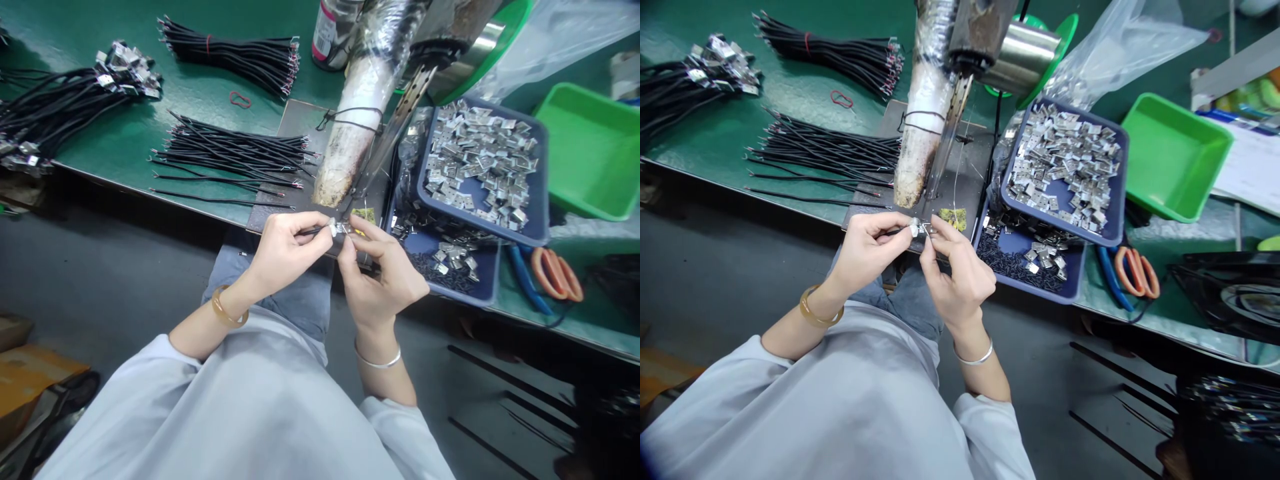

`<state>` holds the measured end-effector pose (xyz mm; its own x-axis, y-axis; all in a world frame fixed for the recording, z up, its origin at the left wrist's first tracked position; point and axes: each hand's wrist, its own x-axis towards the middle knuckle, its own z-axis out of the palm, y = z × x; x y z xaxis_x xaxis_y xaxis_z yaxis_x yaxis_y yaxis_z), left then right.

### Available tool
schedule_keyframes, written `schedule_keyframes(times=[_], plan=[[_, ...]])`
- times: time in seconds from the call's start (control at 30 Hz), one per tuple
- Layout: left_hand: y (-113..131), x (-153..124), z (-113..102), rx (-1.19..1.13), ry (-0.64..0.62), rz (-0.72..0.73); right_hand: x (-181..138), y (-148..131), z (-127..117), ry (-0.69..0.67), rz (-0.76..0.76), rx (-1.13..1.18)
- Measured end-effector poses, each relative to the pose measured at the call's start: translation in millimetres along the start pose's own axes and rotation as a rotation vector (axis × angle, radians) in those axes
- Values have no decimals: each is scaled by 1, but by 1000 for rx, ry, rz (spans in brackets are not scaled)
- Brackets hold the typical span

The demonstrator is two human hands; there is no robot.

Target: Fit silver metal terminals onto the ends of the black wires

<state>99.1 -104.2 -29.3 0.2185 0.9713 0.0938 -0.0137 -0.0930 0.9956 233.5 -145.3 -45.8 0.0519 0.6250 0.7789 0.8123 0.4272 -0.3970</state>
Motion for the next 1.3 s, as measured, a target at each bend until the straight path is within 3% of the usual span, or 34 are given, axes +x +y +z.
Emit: schedule_keyframes(times=[0.23,0.63,0.77,0.9,0.97,1.1,1.2,1.3], plan=[[2,-1,-1,15,23,52,2,-3,-1,10,-4,7],[-3,0,-2,-17,11,-37,-3,0,-1,-9,-6,-5],[-2,-6,1,132,-12,98,-1,2,-6,5,198,83],[-1,-14,2,236,-52,323,7,5,-15,-248,421,318],[0,-17,0,147,-86,244,8,6,-18,-275,364,356],[0,-19,-8,-174,-246,-85,-1,9,-22,-126,23,111],[0,-20,-11,-296,-262,-171,-8,7,-28,-1,-3,6],[2,-23,-10,-305,-247,-190,-8,0,-33,-48,-35,-22]])
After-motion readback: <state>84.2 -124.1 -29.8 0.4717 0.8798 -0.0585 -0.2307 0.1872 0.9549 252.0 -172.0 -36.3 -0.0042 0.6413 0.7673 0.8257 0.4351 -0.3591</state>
